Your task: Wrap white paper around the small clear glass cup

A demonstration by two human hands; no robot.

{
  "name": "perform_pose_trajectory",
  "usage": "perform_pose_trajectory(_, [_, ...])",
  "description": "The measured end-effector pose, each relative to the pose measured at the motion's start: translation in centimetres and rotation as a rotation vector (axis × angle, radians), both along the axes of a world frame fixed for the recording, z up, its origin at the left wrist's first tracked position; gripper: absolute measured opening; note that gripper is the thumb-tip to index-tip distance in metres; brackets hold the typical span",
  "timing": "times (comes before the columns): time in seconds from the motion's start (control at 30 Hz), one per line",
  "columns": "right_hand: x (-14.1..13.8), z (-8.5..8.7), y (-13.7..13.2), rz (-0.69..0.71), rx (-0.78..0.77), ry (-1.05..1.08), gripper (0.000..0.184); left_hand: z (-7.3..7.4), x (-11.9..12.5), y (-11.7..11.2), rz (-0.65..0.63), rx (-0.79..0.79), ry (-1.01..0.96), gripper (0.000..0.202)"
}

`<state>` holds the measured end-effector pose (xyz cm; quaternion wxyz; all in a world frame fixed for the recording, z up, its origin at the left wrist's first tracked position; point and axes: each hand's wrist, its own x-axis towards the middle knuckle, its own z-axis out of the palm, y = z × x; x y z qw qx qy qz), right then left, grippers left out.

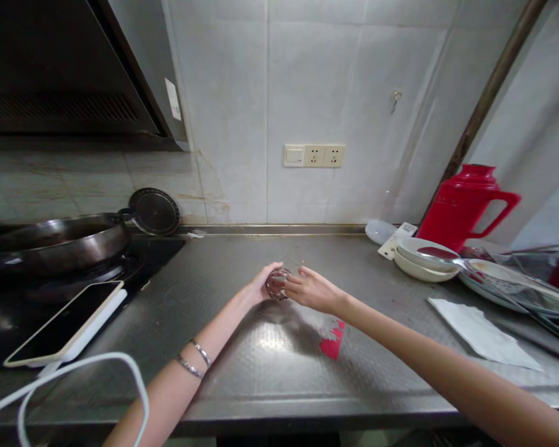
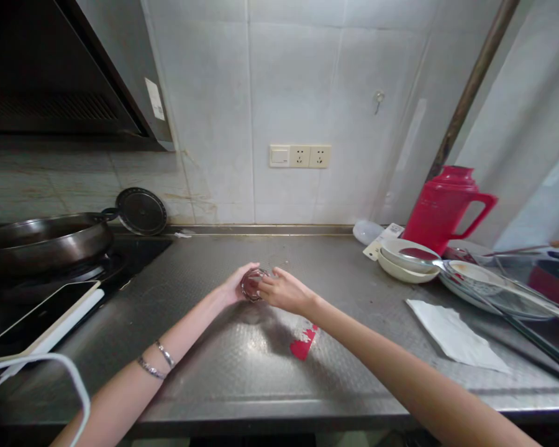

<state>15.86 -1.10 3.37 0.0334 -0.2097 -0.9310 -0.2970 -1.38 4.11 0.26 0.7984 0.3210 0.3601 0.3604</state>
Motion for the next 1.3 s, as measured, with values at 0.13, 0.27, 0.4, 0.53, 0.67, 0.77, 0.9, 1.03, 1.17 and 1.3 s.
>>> perform_pose_trajectory(0.13, [-0.6,0.1,0.1,-0.099,-0.021,0.057,0.018,0.3,0.6,-0.4,0.121,0.033,-0.041,0.027])
perform_pose_trajectory(0.27, [-2.4,-1.0,-0.9,-0.263,-0.149,0.229,0.018,1.1,0.9,-1.2,0.264,0.088,-0.130,0.029])
perform_pose_trajectory(0.4, [-4.6,-2.5,-2.3,-0.432,-0.244,0.553,0.026,1.0,1.4,-2.0,0.331,0.111,-0.190,0.030])
perform_pose_trajectory(0.53, [-4.8,-2.9,-2.1,-0.424,-0.289,0.637,0.019,0.5,1.5,-2.0,0.296,0.142,-0.244,0.033])
perform_pose_trajectory(0.67, [-2.8,-2.6,-1.4,-0.340,-0.220,0.479,0.017,0.4,1.0,-1.3,0.172,0.170,-0.257,0.030])
perform_pose_trajectory(0.77, [-1.1,-2.3,-1.1,-0.250,-0.134,0.294,0.017,0.7,0.3,-0.7,0.150,0.187,-0.199,0.028])
perform_pose_trajectory(0.9, [0.5,-1.6,-0.5,-0.057,-0.047,0.092,0.020,0.9,-0.4,-0.3,-0.011,0.103,0.016,0.037])
perform_pose_trajectory(1.03, [1.0,-1.0,0.3,0.081,-0.013,0.013,0.020,0.3,-0.2,-0.5,-0.163,0.064,0.123,0.047])
perform_pose_trajectory(1.17, [0.9,-0.7,0.5,0.035,0.016,-0.021,0.021,-0.1,0.4,-0.7,-0.061,0.099,0.076,0.035])
perform_pose_trajectory(1.3, [-0.2,-1.2,-0.2,-0.107,-0.031,0.094,0.014,0.3,0.7,-1.0,0.095,0.099,-0.059,0.030])
